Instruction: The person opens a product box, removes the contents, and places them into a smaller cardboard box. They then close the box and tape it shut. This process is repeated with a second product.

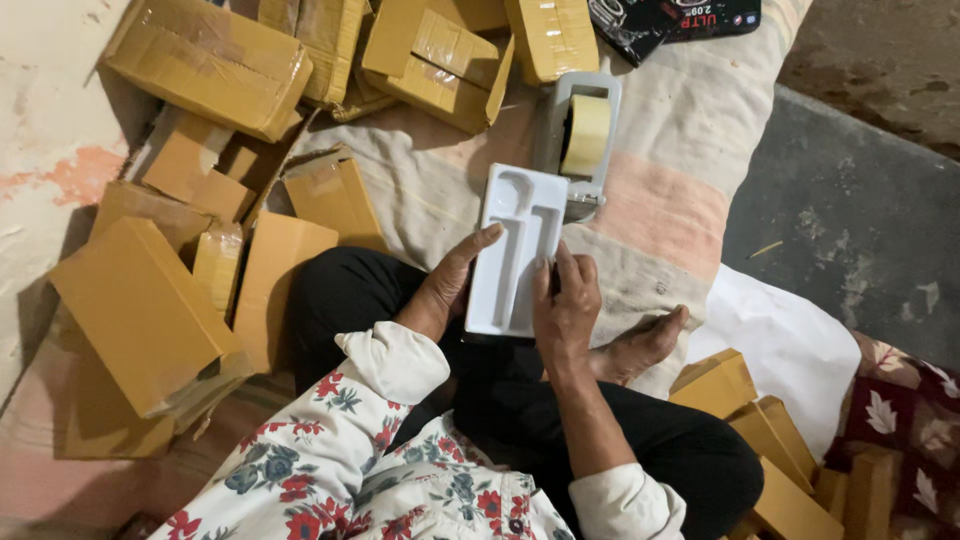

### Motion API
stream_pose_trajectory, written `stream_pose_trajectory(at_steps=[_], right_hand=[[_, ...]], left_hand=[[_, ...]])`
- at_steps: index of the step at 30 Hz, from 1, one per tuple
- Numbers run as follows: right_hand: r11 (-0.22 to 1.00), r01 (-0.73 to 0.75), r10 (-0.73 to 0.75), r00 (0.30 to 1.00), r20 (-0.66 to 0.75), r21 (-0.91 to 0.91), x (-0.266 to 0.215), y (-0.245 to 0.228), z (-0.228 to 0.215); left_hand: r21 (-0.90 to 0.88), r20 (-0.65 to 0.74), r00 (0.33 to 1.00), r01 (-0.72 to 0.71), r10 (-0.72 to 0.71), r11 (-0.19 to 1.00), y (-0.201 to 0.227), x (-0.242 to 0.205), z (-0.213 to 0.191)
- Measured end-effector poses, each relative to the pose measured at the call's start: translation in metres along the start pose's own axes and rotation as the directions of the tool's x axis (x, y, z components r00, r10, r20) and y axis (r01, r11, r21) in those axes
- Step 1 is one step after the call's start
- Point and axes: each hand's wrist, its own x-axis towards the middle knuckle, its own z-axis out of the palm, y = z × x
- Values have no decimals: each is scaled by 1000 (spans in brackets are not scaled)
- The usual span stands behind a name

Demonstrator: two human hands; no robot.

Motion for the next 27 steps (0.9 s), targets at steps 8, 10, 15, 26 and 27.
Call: stream_pose_trajectory(at_steps=[8,10,15,26,27], right_hand=[[839,-197,182,980,80,507,2,28,-7],[616,-441,451,877,166,653,-5,43,-6],[827,-506,449,857,255,245,-11,61,20],[998,-13,23,988,154,-64,28,38,96],[994,36,-19,987,163,-102,34,39,104]], left_hand=[[-155,100,993,-46,62,987,6,-7,7],[-158,68,993,-82,94,984,6,-10,4],[-62,-56,972,-231,227,971,52,-44,-10],[-133,193,967,-142,166,981,103,-106,6],[-114,162,973,-148,165,982,100,-106,0]])
